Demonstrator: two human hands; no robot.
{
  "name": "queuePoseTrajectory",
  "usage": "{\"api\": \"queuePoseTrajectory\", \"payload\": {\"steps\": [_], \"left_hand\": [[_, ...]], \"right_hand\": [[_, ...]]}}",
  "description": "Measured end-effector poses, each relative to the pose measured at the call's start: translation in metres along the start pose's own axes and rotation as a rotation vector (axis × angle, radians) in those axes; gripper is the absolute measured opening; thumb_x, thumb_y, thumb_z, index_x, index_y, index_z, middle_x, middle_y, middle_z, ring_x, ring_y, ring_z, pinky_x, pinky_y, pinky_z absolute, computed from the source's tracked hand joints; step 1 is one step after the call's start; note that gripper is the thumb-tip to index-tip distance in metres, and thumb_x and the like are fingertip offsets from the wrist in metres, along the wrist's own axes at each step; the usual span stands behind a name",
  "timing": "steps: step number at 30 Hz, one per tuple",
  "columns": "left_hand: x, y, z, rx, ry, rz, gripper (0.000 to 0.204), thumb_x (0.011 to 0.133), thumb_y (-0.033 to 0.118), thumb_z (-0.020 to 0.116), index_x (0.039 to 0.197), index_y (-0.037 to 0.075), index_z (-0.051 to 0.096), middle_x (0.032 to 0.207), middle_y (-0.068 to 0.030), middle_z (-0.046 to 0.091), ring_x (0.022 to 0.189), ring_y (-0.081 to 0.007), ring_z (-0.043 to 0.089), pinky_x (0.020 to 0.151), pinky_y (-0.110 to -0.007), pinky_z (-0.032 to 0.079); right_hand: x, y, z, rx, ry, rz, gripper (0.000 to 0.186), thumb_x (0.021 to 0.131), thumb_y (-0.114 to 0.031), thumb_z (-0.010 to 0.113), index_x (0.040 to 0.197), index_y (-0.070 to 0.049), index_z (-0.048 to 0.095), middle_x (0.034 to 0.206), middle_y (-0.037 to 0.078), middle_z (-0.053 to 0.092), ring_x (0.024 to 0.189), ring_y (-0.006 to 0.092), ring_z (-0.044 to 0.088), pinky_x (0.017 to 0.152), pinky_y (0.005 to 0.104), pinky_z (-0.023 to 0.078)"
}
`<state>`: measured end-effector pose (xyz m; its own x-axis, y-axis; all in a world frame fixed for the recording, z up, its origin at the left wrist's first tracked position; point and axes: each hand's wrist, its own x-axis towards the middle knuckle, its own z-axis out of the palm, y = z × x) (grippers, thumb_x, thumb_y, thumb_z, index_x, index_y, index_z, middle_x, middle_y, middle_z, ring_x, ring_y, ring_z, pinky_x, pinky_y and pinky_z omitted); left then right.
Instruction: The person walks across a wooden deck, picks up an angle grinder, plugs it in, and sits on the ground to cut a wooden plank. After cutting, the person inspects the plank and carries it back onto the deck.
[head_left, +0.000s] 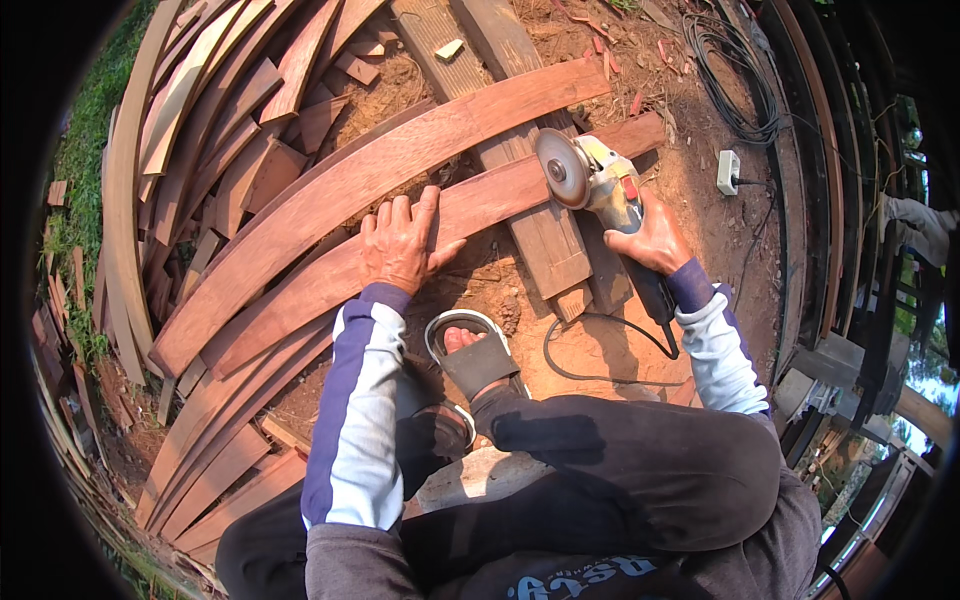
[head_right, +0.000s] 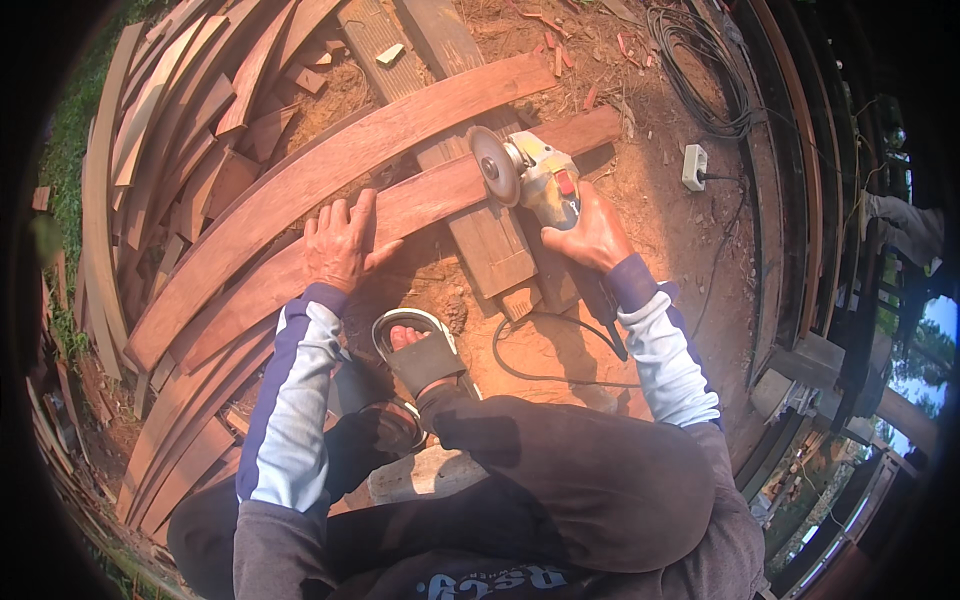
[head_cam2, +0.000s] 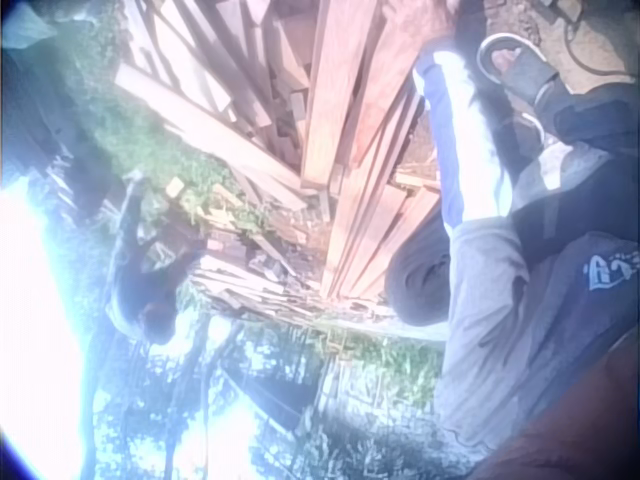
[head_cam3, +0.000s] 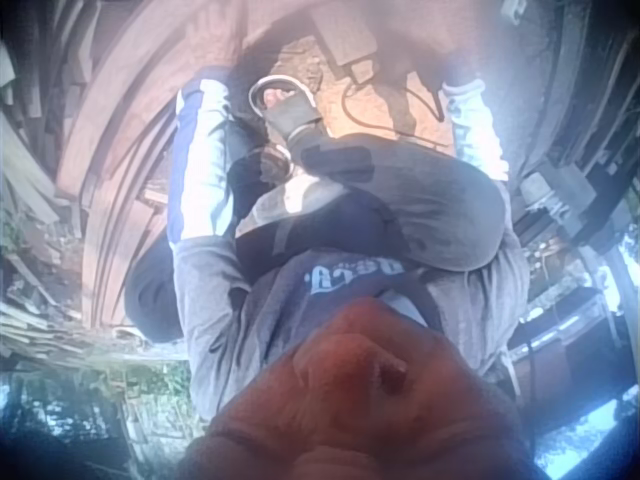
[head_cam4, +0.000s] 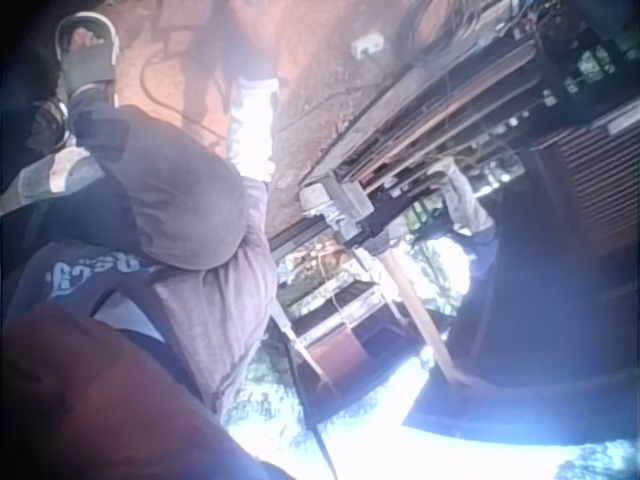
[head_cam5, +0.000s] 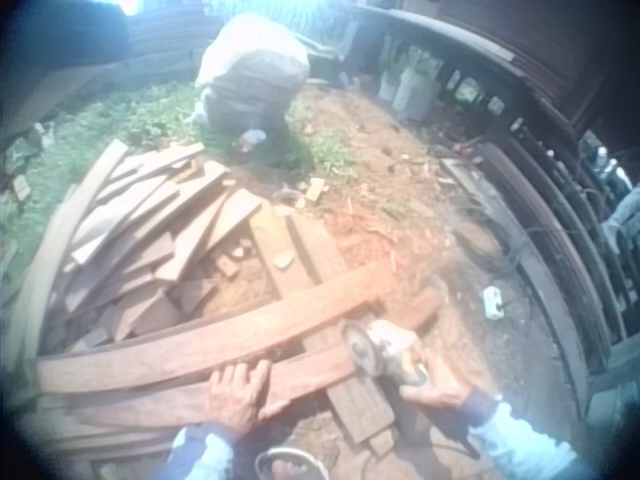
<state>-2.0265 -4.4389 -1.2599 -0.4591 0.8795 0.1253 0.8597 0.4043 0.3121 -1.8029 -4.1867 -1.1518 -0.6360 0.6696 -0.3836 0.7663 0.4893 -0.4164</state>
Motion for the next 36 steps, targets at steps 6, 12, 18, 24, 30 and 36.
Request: {"api": "queuePoseTrajectory", "payload": {"steps": [6, 12, 18, 24, 30, 36], "left_hand": [[-0.001, -0.001, 0.001, 0.001, 0.005, 0.002, 0.077, 0.073, 0.058, 0.072, 0.133, 0.014, 0.05, 0.092, -0.0094, 0.053, 0.089, -0.0266, 0.054, 0.075, -0.041, 0.041], [-0.001, 0.001, 0.0, 0.028, -0.027, -0.011, 0.077, 0.074, 0.059, 0.07, 0.133, 0.014, 0.05, 0.093, -0.0096, 0.053, 0.09, -0.0269, 0.054, 0.076, -0.042, 0.042], [0.0, 0.002, 0.001, 0.056, -0.068, -0.02, 0.084, 0.074, 0.065, 0.068, 0.136, 0.012, 0.046, 0.101, -0.0105, 0.054, 0.096, -0.0272, 0.053, 0.081, -0.042, 0.042], [0.007, 0.017, 0.001, -0.001, 0.063, -0.034, 0.101, 0.066, 0.071, 0.071, 0.139, 0.007, 0.042, 0.122, -0.0134, 0.052, 0.113, -0.0308, 0.051, 0.096, -0.049, 0.036], [0.068, 0.097, 0.018, -0.135, 0.065, 0.156, 0.094, 0.068, 0.059, 0.076, 0.134, 0.001, 0.043, 0.122, -0.0156, 0.052, 0.117, -0.0324, 0.047, 0.099, -0.049, 0.036], [0.11, 0.126, 0.033, -0.024, -0.161, 0.032, 0.085, 0.065, 0.048, 0.083, 0.124, -0.002, 0.048, 0.118, -0.0147, 0.051, 0.113, -0.0297, 0.047, 0.095, -0.046, 0.036]], "right_hand": [[0.001, -0.012, -0.004, 0.006, 0.0, 0.016, 0.056, 0.063, -0.025, 0.074, 0.102, 0.009, 0.055, 0.092, 0.025, 0.065, 0.086, 0.0346, 0.065, 0.079, 0.0407, 0.051], [-0.001, -0.006, -0.005, 0.097, 0.02, -0.013, 0.057, 0.063, -0.025, 0.075, 0.104, 0.008, 0.056, 0.092, 0.023, 0.065, 0.085, 0.0317, 0.065, 0.079, 0.0392, 0.051], [-0.004, 0.006, -0.017, 0.216, 0.103, -0.004, 0.057, 0.063, -0.023, 0.077, 0.108, 0.007, 0.058, 0.093, 0.018, 0.066, 0.085, 0.0264, 0.065, 0.078, 0.0363, 0.052], [-0.017, 0.018, -0.04, 0.363, 0.277, 0.08, 0.056, 0.064, -0.023, 0.078, 0.108, 0.006, 0.059, 0.092, 0.014, 0.067, 0.08, 0.0201, 0.064, 0.075, 0.034, 0.052], [-0.037, 0.04, -0.058, 0.53, 0.404, 0.255, 0.05, 0.068, -0.021, 0.077, 0.107, 0.004, 0.06, 0.091, 0.011, 0.066, 0.077, 0.0166, 0.063, 0.069, 0.031, 0.052], [-0.052, 0.067, -0.059, 0.691, 0.533, 0.31, 0.042, 0.069, -0.019, 0.075, 0.103, 0.002, 0.062, 0.088, 0.006, 0.064, 0.076, 0.0142, 0.06, 0.069, 0.0279, 0.049]]}}
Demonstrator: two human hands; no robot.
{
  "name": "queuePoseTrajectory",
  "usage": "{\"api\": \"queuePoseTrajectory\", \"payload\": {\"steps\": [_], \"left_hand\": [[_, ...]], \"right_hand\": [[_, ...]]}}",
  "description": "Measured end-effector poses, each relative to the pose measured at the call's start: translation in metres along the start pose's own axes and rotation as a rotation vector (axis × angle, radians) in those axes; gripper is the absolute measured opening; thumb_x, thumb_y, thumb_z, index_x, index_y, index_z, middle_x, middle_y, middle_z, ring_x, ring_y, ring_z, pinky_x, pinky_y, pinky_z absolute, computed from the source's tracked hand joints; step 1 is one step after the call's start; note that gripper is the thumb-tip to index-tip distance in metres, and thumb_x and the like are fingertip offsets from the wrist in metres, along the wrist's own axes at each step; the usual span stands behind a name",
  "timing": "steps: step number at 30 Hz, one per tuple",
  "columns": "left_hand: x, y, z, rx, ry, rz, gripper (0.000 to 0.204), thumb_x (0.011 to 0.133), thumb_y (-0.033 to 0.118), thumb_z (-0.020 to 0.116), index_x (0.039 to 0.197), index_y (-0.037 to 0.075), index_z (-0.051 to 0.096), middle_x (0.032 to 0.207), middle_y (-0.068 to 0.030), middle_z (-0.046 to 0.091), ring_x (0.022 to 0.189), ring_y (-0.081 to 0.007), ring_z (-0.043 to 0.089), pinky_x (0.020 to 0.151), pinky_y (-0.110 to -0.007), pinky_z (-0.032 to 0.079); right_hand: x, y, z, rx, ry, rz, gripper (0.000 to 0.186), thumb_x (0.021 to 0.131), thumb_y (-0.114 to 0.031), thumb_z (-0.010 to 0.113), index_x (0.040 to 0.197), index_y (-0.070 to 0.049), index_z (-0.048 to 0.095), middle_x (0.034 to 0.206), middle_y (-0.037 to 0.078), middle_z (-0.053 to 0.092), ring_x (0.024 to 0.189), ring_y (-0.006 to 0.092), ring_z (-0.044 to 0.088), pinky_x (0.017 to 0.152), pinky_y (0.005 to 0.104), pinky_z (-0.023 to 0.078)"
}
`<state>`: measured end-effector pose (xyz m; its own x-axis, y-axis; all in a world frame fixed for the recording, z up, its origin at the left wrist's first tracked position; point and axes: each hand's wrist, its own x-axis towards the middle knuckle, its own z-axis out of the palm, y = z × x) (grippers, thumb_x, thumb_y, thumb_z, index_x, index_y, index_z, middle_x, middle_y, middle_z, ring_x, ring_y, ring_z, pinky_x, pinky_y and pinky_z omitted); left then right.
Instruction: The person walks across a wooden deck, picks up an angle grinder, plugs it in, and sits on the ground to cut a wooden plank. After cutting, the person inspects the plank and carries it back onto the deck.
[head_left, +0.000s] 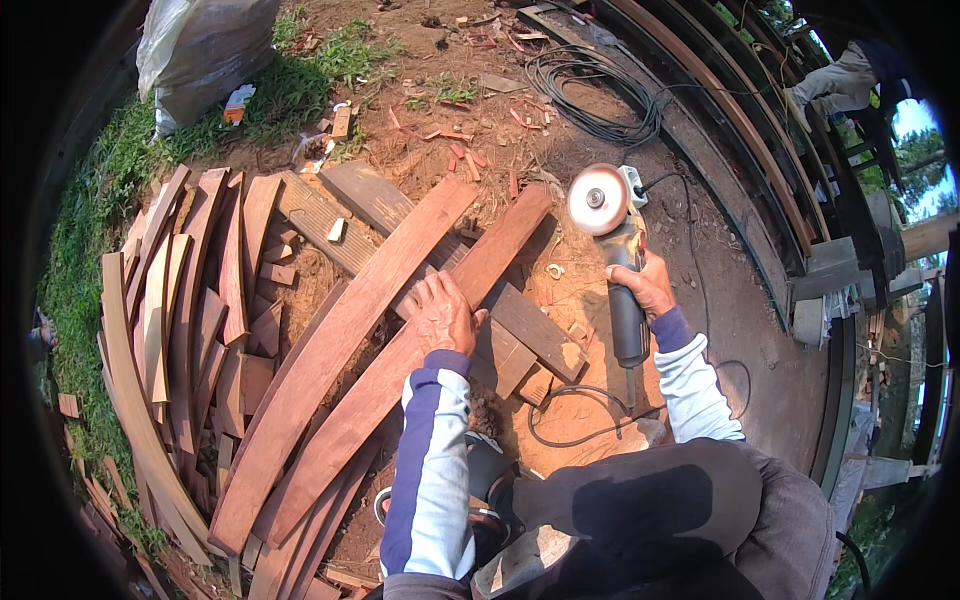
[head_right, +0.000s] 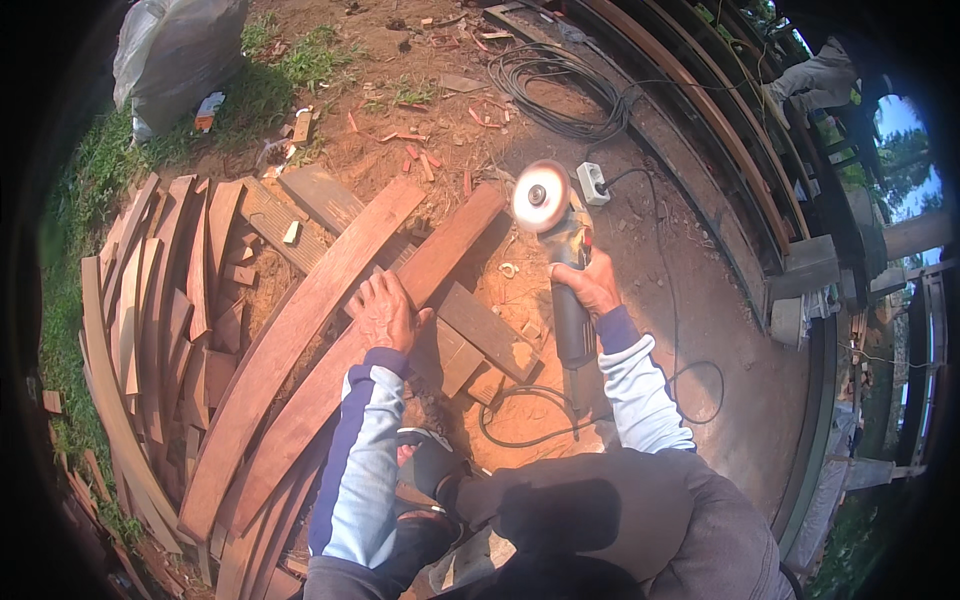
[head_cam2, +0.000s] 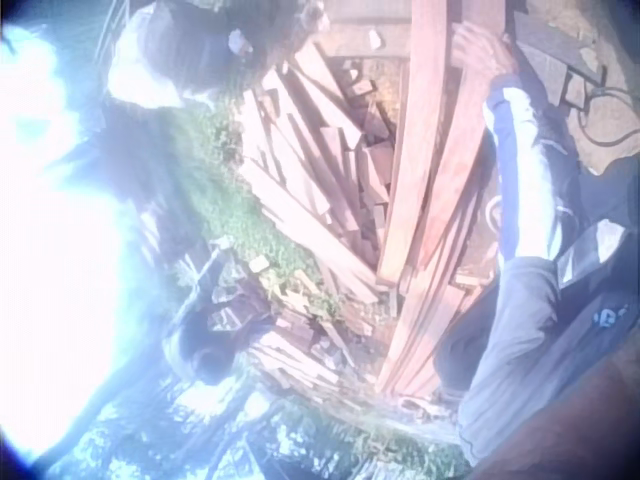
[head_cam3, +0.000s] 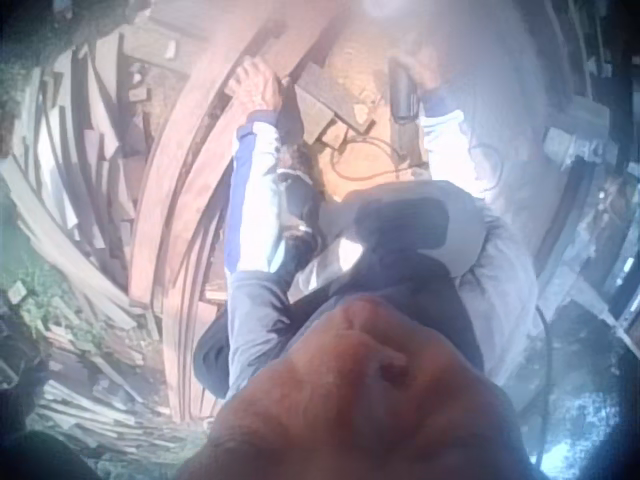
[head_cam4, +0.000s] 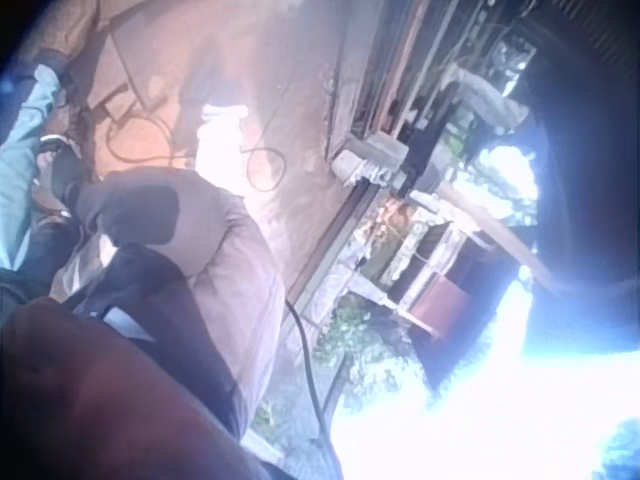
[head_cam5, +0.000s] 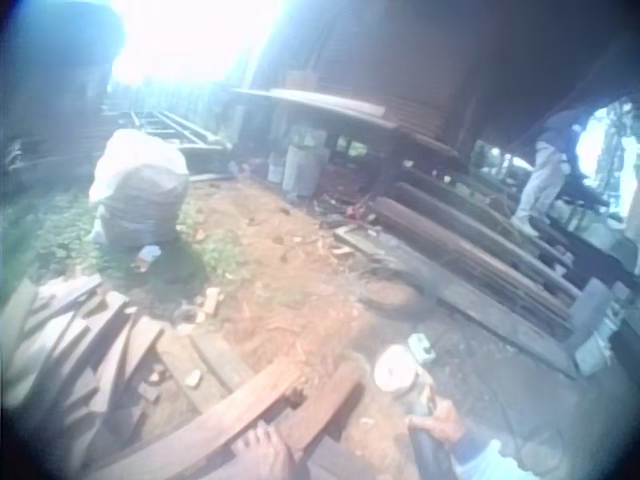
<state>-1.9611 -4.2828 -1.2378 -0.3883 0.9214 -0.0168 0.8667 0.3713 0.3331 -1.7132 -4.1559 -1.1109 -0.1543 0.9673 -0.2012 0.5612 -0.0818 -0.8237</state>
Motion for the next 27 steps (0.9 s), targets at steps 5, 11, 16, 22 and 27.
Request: {"api": "queuePoseTrajectory", "payload": {"steps": [5, 11, 16, 22, 27], "left_hand": [[0.006, 0.001, -0.023, -0.036, -0.002, 0.06, 0.076, 0.069, 0.038, 0.081, 0.122, -0.006, 0.049, 0.122, -0.0185, 0.048, 0.117, -0.0322, 0.045, 0.097, -0.049, 0.036], [0.01, -0.006, -0.051, -0.235, 0.051, 0.112, 0.063, 0.065, 0.04, 0.08, 0.1, -0.005, 0.054, 0.094, -0.0196, 0.061, 0.095, -0.0337, 0.06, 0.083, -0.039, 0.049], [-0.008, -0.039, -0.071, -0.698, 0.099, -0.25, 0.056, 0.063, 0.039, 0.079, 0.089, -0.008, 0.063, 0.083, -0.0262, 0.066, 0.08, -0.0396, 0.065, 0.073, -0.043, 0.053], [-0.058, -0.109, -0.108, -1.466, 0.224, -0.419, 0.054, 0.072, 0.025, 0.08, 0.108, -0.011, 0.063, 0.081, -0.0096, 0.066, 0.07, -0.0153, 0.063, 0.063, -0.028, 0.051], [-0.068, -0.192, -0.173, -1.109, 0.616, -0.418, 0.065, 0.07, 0.031, 0.085, 0.118, -0.006, 0.061, 0.098, -0.0103, 0.064, 0.091, -0.018, 0.06, 0.082, -0.03, 0.048]], "right_hand": [[0.003, 0.019, -0.012, 0.105, 0.012, 0.082, 0.036, 0.071, -0.02, 0.074, 0.099, 0.0, 0.063, 0.082, 0.004, 0.063, 0.065, 0.0125, 0.058, 0.059, 0.0285, 0.047], [-0.006, 0.03, -0.015, 0.265, 0.033, 0.214, 0.032, 0.074, -0.021, 0.073, 0.095, -0.001, 0.061, 0.075, 0.002, 0.058, 0.056, 0.0098, 0.055, 0.049, 0.0252, 0.045], [-0.008, 0.038, -0.012, 0.31, 0.076, 0.188, 0.031, 0.075, -0.023, 0.075, 0.091, -0.003, 0.058, 0.068, 0.002, 0.056, 0.048, 0.0116, 0.055, 0.043, 0.0256, 0.047], [-0.009, 0.037, -0.015, 0.32, 0.063, 0.199, 0.029, 0.077, -0.025, 0.075, 0.081, -0.003, 0.057, 0.063, 0.005, 0.057, 0.047, 0.014, 0.058, 0.041, 0.0259, 0.049], [-0.01, 0.046, -0.02, 0.4, 0.059, 0.237, 0.03, 0.076, -0.023, 0.074, 0.09, -0.002, 0.058, 0.067, 0.005, 0.058, 0.048, 0.013, 0.056, 0.042, 0.0275, 0.046]]}}
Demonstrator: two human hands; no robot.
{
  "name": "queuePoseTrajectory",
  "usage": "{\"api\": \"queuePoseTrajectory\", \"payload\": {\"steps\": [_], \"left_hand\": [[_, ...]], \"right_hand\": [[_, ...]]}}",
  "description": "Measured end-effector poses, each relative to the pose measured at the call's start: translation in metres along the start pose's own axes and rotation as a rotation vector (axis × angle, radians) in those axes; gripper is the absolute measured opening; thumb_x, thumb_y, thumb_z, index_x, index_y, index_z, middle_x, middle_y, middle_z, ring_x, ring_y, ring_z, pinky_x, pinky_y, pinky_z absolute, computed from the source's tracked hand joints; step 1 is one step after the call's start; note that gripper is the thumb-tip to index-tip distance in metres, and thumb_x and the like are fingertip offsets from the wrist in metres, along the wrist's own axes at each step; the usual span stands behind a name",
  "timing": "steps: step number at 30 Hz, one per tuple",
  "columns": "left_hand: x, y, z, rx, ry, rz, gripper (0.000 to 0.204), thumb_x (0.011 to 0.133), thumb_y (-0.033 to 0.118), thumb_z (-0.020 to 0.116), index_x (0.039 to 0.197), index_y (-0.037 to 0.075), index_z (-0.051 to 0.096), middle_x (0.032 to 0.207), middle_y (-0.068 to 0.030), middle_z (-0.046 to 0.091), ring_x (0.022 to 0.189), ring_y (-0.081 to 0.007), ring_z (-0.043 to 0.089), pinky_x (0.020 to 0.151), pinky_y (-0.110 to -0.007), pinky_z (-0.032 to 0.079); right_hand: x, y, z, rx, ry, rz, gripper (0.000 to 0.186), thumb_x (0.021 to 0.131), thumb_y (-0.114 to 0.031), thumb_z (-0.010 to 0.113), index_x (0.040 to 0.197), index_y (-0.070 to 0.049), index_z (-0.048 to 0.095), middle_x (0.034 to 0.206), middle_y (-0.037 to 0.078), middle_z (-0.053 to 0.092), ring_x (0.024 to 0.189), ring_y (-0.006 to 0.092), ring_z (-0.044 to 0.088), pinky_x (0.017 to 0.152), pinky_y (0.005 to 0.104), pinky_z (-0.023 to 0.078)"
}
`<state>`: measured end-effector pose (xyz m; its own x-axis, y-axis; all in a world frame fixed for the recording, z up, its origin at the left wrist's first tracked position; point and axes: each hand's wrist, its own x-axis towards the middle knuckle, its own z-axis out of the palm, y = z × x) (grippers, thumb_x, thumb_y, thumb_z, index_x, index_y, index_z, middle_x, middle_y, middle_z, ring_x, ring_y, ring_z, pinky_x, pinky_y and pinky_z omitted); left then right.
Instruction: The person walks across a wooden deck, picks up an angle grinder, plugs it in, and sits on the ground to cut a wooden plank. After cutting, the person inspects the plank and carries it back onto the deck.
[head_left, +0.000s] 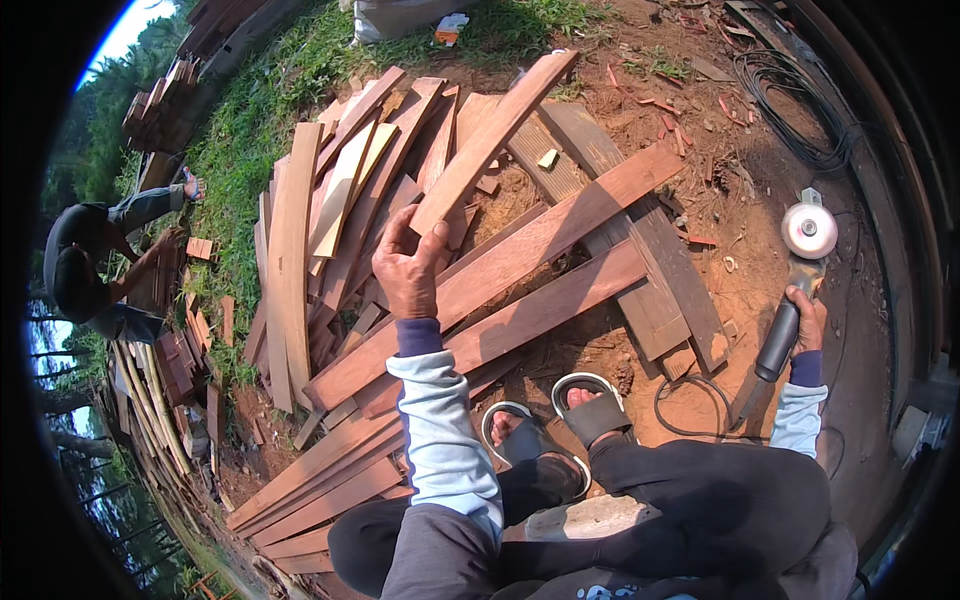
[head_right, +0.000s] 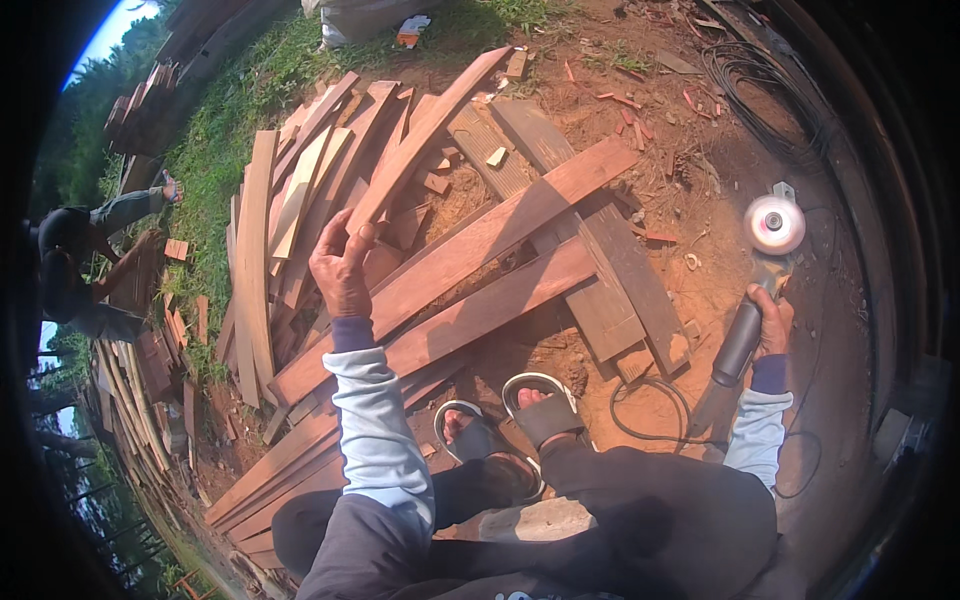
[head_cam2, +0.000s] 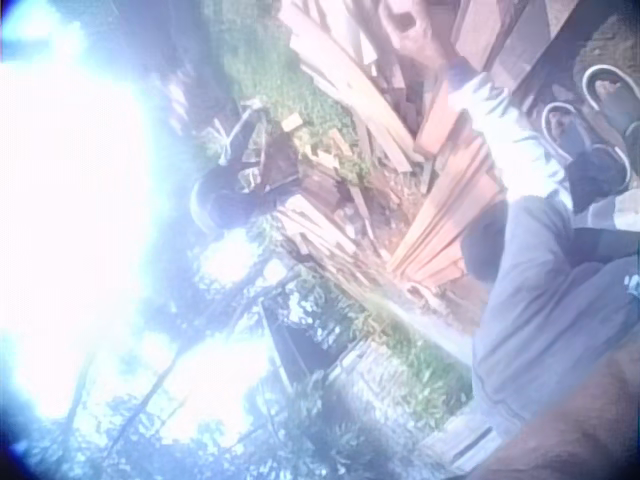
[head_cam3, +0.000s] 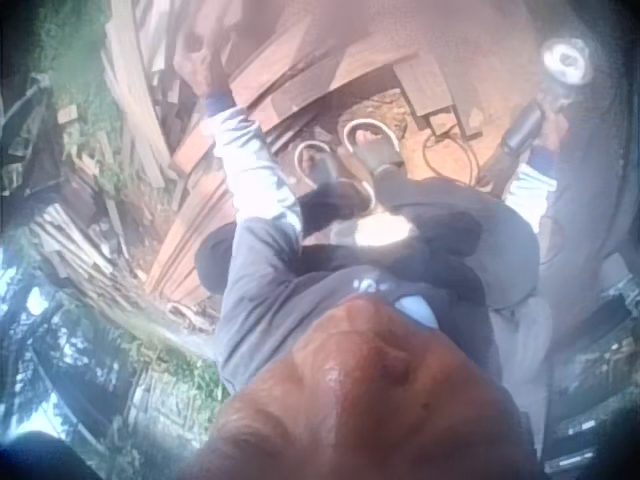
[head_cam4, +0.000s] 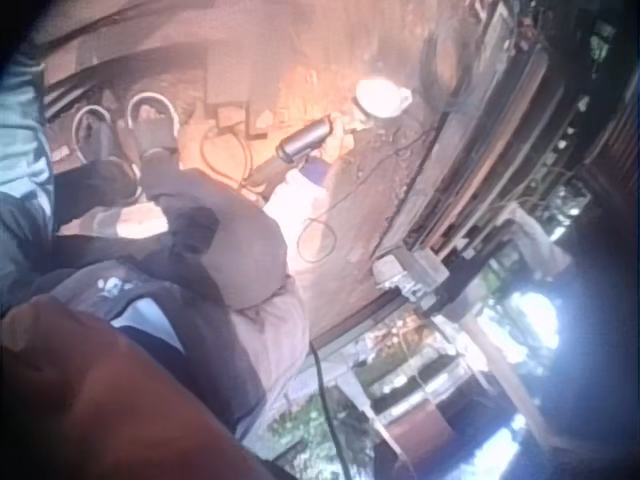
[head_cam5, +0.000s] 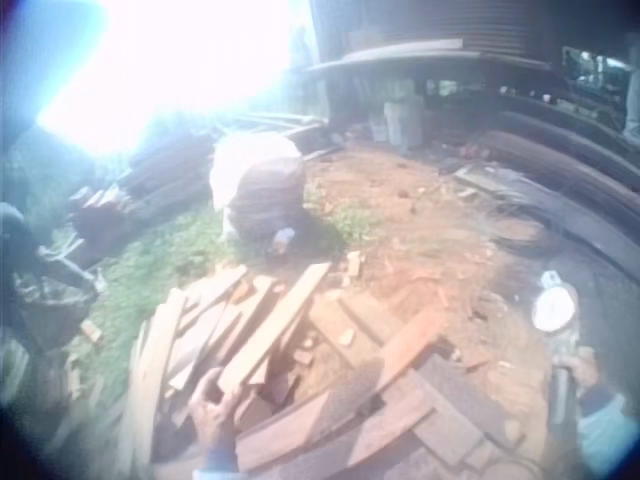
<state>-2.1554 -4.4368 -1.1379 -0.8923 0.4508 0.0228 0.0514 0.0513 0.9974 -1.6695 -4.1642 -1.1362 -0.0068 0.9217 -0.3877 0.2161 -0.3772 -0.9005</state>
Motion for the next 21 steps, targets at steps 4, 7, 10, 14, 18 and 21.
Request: {"api": "queuePoseTrajectory", "payload": {"steps": [4, 7, 10, 14, 18, 21], "left_hand": [[0.02, -0.015, -0.088, 1.153, 0.473, 0.536, 0.074, 0.073, 0.042, 0.082, 0.13, 0.002, 0.054, 0.111, -0.0138, 0.061, 0.102, -0.028, 0.057, 0.089, -0.042, 0.046], [-0.003, -0.024, -0.047, 0.99, 0.41, 0.246, 0.061, 0.077, 0.039, 0.08, 0.122, 0.004, 0.057, 0.104, -0.0117, 0.063, 0.101, -0.0293, 0.057, 0.09, -0.043, 0.046], [-0.048, -0.049, 0.011, 0.738, 0.023, 0.407, 0.034, 0.078, 0.026, 0.079, 0.098, 0.004, 0.064, 0.094, -0.0096, 0.064, 0.09, -0.0275, 0.06, 0.078, -0.038, 0.05], [-0.108, -0.086, 0.06, 1.06, -0.344, 0.477, 0.077, 0.069, 0.05, 0.079, 0.127, 0.007, 0.052, 0.124, -0.0151, 0.053, 0.114, -0.0342, 0.051, 0.094, -0.046, 0.042], [-0.123, -0.093, 0.063, 1.175, -0.498, 0.416, 0.092, 0.062, 0.056, 0.081, 0.133, 0.007, 0.049, 0.123, -0.0152, 0.051, 0.111, -0.0338, 0.05, 0.091, -0.044, 0.042], [-0.126, -0.093, 0.06, 1.381, -0.561, 0.517, 0.068, 0.08, 0.034, 0.07, 0.136, 0.007, 0.044, 0.113, -0.0133, 0.054, 0.107, -0.0306, 0.053, 0.087, -0.045, 0.043]], "right_hand": [[-0.01, -0.007, 0.024, -0.054, 0.005, 0.005, 0.031, 0.074, -0.022, 0.074, 0.091, -0.002, 0.058, 0.068, 0.004, 0.057, 0.048, 0.0127, 0.056, 0.043, 0.0273, 0.046], [-0.008, -0.01, 0.02, -0.078, 0.023, 0.0, 0.034, 0.073, -0.021, 0.074, 0.096, -0.001, 0.059, 0.071, 0.004, 0.058, 0.05, 0.0121, 0.056, 0.044, 0.0269, 0.046], [-0.015, -0.011, 0.03, -0.072, -0.004, -0.005, 0.033, 0.074, -0.021, 0.074, 0.097, -0.001, 0.059, 0.072, 0.003, 0.058, 0.052, 0.0113, 0.057, 0.045, 0.027, 0.047], [-0.017, -0.014, 0.035, -0.08, -0.045, -0.04, 0.033, 0.074, -0.024, 0.076, 0.088, 0.0, 0.056, 0.07, 0.008, 0.059, 0.053, 0.0153, 0.061, 0.046, 0.0267, 0.052], [-0.004, -0.001, 0.021, -0.072, -0.068, 0.032, 0.034, 0.076, -0.021, 0.074, 0.098, 0.0, 0.058, 0.073, 0.005, 0.059, 0.052, 0.0115, 0.057, 0.045, 0.0257, 0.048], [-0.006, 0.007, 0.024, -0.062, -0.075, 0.004, 0.033, 0.077, -0.022, 0.075, 0.094, 0.0, 0.058, 0.071, 0.006, 0.059, 0.051, 0.0126, 0.057, 0.044, 0.0257, 0.048]]}}
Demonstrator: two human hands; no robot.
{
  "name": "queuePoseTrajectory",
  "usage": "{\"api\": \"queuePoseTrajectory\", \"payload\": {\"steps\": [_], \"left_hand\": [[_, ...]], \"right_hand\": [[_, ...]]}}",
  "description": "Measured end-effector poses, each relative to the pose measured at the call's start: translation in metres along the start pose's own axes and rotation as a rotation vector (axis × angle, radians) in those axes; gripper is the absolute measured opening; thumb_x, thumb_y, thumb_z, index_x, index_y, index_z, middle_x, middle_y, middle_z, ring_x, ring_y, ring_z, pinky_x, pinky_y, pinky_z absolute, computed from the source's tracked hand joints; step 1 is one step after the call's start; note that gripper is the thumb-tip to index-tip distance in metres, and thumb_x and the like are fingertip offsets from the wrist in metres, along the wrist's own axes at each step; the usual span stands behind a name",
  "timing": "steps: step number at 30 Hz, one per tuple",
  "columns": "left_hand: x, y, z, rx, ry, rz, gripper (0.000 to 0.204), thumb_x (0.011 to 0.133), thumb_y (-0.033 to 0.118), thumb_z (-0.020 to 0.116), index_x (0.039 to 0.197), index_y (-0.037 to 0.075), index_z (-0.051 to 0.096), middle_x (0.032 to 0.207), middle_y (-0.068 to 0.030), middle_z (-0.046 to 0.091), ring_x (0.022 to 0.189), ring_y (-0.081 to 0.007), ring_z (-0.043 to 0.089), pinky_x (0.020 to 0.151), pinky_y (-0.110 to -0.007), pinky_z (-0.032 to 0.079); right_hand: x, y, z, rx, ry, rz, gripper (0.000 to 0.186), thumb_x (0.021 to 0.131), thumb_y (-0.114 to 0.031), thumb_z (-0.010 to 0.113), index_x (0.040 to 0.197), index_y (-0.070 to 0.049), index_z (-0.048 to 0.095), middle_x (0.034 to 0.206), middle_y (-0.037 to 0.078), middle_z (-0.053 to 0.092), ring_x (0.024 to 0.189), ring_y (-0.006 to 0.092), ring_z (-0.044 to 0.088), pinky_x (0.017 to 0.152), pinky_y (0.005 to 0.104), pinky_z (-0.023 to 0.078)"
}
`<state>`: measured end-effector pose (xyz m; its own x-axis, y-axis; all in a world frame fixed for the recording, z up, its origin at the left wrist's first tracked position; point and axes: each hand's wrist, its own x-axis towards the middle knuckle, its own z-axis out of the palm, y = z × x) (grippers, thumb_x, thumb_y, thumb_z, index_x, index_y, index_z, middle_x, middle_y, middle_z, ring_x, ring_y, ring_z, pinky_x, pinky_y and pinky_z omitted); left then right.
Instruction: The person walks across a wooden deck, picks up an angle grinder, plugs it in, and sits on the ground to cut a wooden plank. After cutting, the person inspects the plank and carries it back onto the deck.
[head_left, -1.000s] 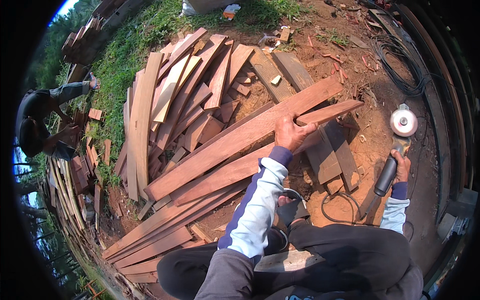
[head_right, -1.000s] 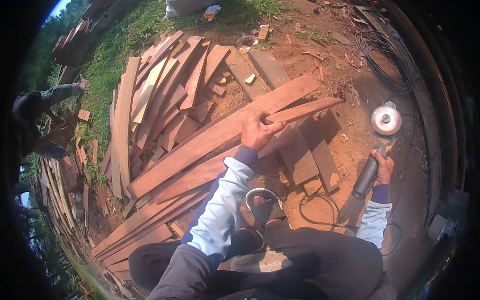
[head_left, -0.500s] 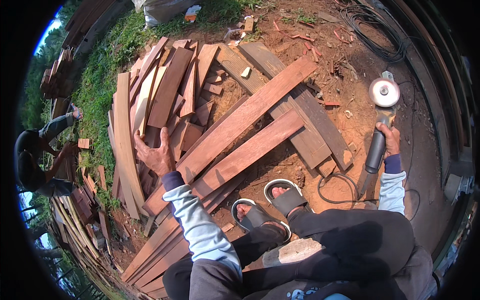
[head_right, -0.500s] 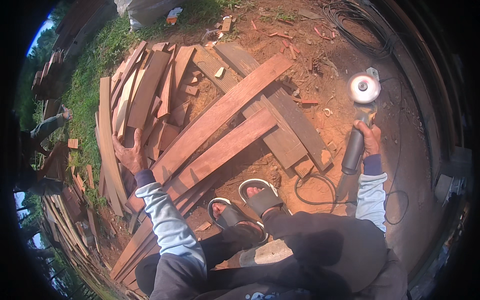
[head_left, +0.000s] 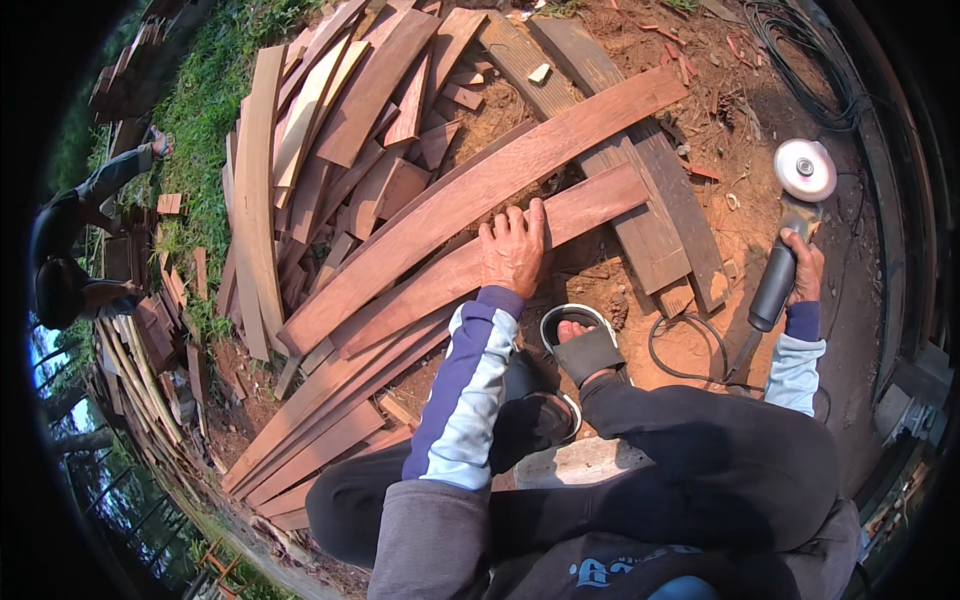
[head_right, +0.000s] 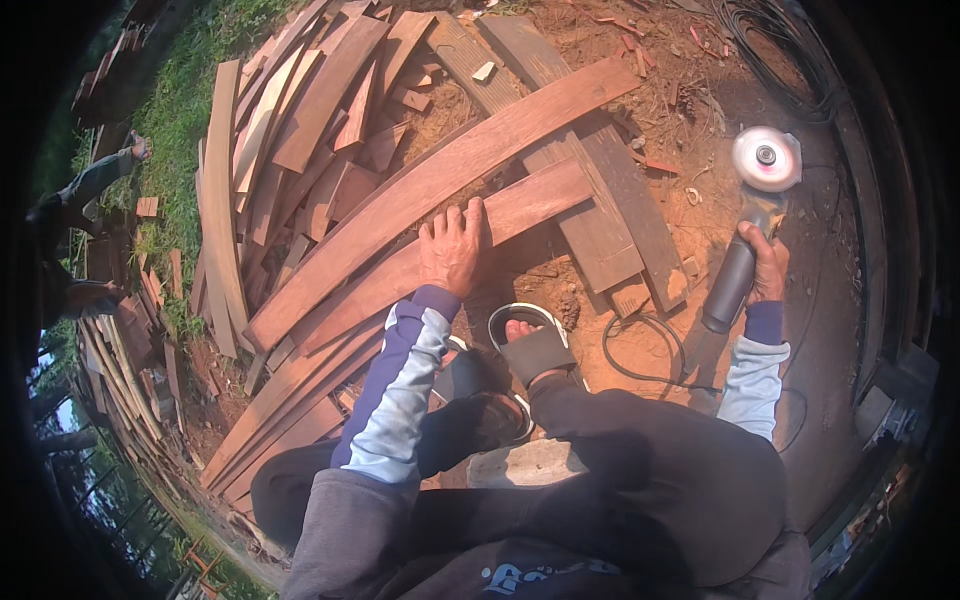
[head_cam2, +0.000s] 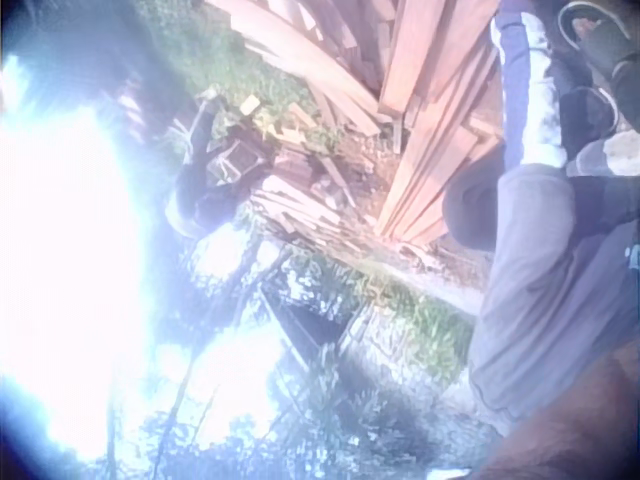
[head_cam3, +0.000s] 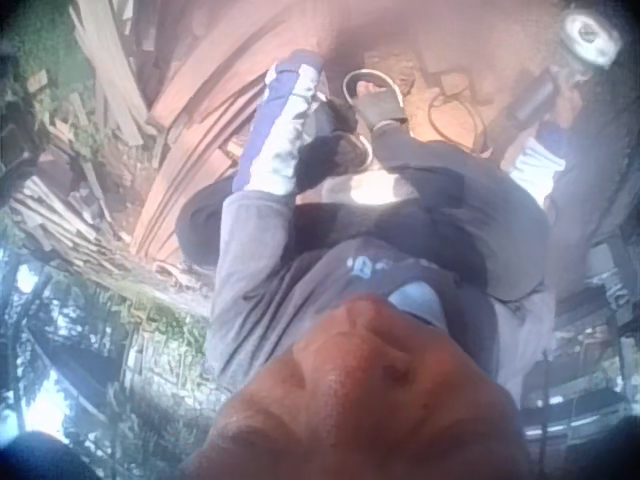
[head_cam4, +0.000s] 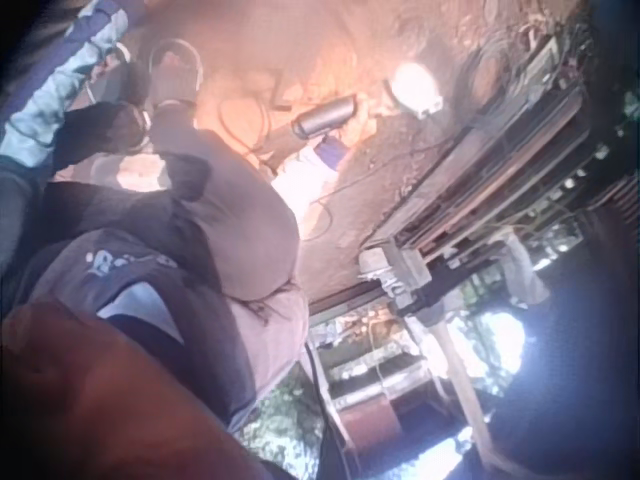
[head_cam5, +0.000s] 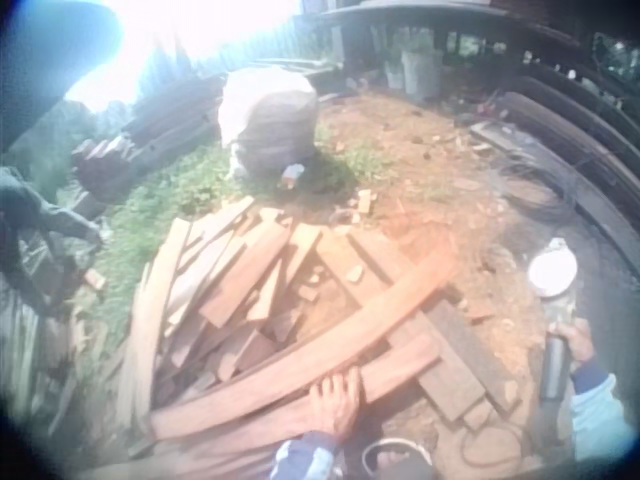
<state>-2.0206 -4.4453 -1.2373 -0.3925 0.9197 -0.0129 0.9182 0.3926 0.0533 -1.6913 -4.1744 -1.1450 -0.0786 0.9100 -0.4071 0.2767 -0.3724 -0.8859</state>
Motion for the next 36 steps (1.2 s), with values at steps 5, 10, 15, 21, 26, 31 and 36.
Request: {"api": "queuePoseTrajectory", "payload": {"steps": [5, 10, 15, 21, 26, 31, 36], "left_hand": [[-0.014, -0.025, 0.001, 0.124, -0.101, 0.154, 0.048, 0.085, 0.014, 0.058, 0.13, 0.002, 0.046, 0.094, -0.0122, 0.061, 0.085, -0.0266, 0.061, 0.069, -0.041, 0.049], [-0.039, -0.055, -0.032, 0.166, -0.525, 0.166, 0.028, 0.081, 0.02, 0.065, 0.103, 0.003, 0.062, 0.078, -0.0114, 0.064, 0.074, -0.0251, 0.066, 0.056, -0.037, 0.052], [-0.006, -0.083, -0.041, -0.004, -0.256, 0.242, 0.07, 0.073, 0.048, 0.076, 0.123, 0.003, 0.056, 0.111, -0.0144, 0.06, 0.105, -0.0321, 0.06, 0.077, -0.049, 0.051], [-0.001, -0.132, 0.015, 0.183, -0.196, -0.153, 0.089, 0.069, 0.022, 0.081, 0.142, 0.007, 0.033, 0.126, -0.014, 0.05, 0.117, -0.0315, 0.051, 0.092, -0.048, 0.044], [-0.004, -0.128, 0.037, -0.043, 0.054, -0.06, 0.087, 0.06, 0.021, 0.086, 0.134, 0.007, 0.042, 0.118, -0.0151, 0.052, 0.108, -0.0341, 0.052, 0.088, -0.046, 0.044], [0.005, -0.088, 0.021, -0.225, 0.056, 0.008, 0.096, 0.053, 0.027, 0.091, 0.133, 0.005, 0.043, 0.115, -0.0173, 0.051, 0.107, -0.0356, 0.05, 0.088, -0.045, 0.042], [0.0, -0.076, 0.025, -0.269, 0.016, 0.027, 0.095, 0.054, 0.031, 0.09, 0.133, 0.005, 0.043, 0.114, -0.017, 0.051, 0.105, -0.0357, 0.051, 0.086, -0.045, 0.043]], "right_hand": [[-0.008, -0.003, 0.013, -0.021, -0.076, 0.071, 0.033, 0.077, -0.026, 0.074, 0.092, 0.0, 0.058, 0.068, 0.006, 0.059, 0.05, 0.0134, 0.057, 0.044, 0.0262, 0.048], [-0.008, -0.006, 0.014, -0.036, -0.029, 0.048, 0.034, 0.075, -0.024, 0.075, 0.092, 0.0, 0.058, 0.068, 0.006, 0.059, 0.05, 0.0132, 0.057, 0.044, 0.0266, 0.048], [-0.017, -0.016, 0.025, -0.015, 0.015, 0.012, 0.032, 0.074, -0.022, 0.074, 0.089, 0.001, 0.058, 0.068, 0.006, 0.058, 0.047, 0.0127, 0.056, 0.041, 0.0264, 0.046], [-0.016, -0.01, 0.017, -0.055, -0.083, 0.034, 0.037, 0.075, -0.026, 0.075, 0.094, 0.0, 0.056, 0.073, 0.007, 0.06, 0.056, 0.0139, 0.061, 0.05, 0.0265, 0.051], [-0.021, -0.015, 0.016, -0.083, -0.069, -0.003, 0.035, 0.077, -0.025, 0.073, 0.097, -0.001, 0.057, 0.077, 0.006, 0.06, 0.058, 0.0126, 0.06, 0.052, 0.026, 0.051], [-0.025, -0.019, 0.013, -0.061, -0.028, -0.077, 0.036, 0.077, -0.024, 0.073, 0.098, 0.0, 0.057, 0.078, 0.006, 0.06, 0.06, 0.0128, 0.06, 0.053, 0.0259, 0.051], [-0.028, -0.024, 0.01, -0.069, -0.05, -0.126, 0.038, 0.077, -0.023, 0.073, 0.101, 0.002, 0.057, 0.079, 0.006, 0.059, 0.062, 0.0127, 0.06, 0.054, 0.0255, 0.051]]}}
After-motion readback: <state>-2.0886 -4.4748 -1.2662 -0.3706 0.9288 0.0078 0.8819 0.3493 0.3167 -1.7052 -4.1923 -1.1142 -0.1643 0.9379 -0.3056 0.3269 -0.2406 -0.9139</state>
